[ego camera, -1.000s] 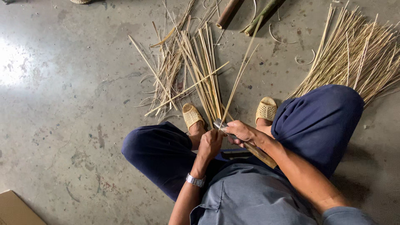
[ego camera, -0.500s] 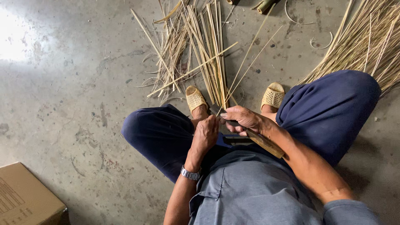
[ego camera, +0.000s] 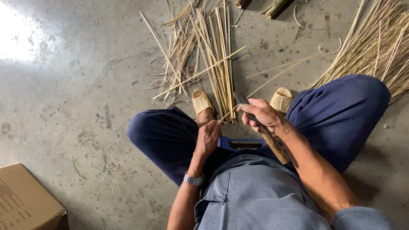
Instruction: The person sits on the floor and uses a knife to split long bamboo strips into thinner strands. They repeatedly hold the bamboo, split it with the knife, and place the finished strands into a pile on the floor.
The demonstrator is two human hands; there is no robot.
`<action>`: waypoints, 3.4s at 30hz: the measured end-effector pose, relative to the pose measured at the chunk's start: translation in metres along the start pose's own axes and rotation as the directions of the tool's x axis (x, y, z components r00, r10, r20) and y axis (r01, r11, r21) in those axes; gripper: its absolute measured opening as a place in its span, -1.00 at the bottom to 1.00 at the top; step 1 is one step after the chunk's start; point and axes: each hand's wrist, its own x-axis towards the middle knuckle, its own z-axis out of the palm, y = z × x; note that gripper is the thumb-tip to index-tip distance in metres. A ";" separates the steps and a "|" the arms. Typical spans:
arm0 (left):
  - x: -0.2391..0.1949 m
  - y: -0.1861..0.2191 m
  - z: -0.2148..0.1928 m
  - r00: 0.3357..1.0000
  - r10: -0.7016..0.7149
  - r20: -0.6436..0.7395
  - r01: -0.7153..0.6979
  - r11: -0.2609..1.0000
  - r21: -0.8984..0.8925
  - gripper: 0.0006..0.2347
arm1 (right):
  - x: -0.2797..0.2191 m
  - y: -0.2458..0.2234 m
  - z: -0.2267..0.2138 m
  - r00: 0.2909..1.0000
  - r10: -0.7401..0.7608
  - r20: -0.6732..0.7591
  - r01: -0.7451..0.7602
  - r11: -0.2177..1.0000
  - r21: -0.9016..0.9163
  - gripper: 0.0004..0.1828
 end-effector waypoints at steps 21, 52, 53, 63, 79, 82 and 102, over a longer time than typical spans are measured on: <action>-0.086 0.086 -0.081 0.961 -0.173 0.217 0.222 0.948 -0.227 -0.68 | 0.050 0.025 -0.034 0.785 -0.255 -0.565 0.401 0.904 0.148 -0.67; 0.057 0.184 -0.122 0.758 0.498 -0.423 -0.590 0.243 -0.770 -0.65 | 0.029 0.002 0.042 0.410 -0.805 0.429 0.554 -0.154 -0.818 -0.41; 0.056 0.182 -0.122 0.745 0.515 -0.423 -0.600 0.242 -0.762 -0.66 | 0.020 0.002 0.041 0.410 -0.795 0.447 0.530 -0.191 -0.826 -0.34; 0.009 0.174 -0.070 0.691 0.642 -0.332 -0.630 0.309 -0.712 -0.85 | -0.094 -0.061 0.053 0.817 -0.577 -0.022 0.462 0.676 -0.574 -0.70; -0.019 0.155 -0.038 0.698 0.705 -0.123 -0.554 0.423 -0.717 -0.81 | -0.185 -0.114 0.109 0.580 -0.552 0.599 0.730 0.025 -0.683 -0.61; -0.019 0.152 -0.037 0.680 0.725 -0.108 -0.575 0.436 -0.692 -0.80 | -0.188 -0.115 0.111 0.599 -0.530 0.600 0.721 0.031 -0.692 -0.55; -0.041 0.204 -0.065 0.564 0.823 -0.066 -0.791 0.515 -0.332 -0.75 | -0.168 -0.108 0.076 0.268 -0.546 0.794 0.891 -0.173 -0.420 -0.68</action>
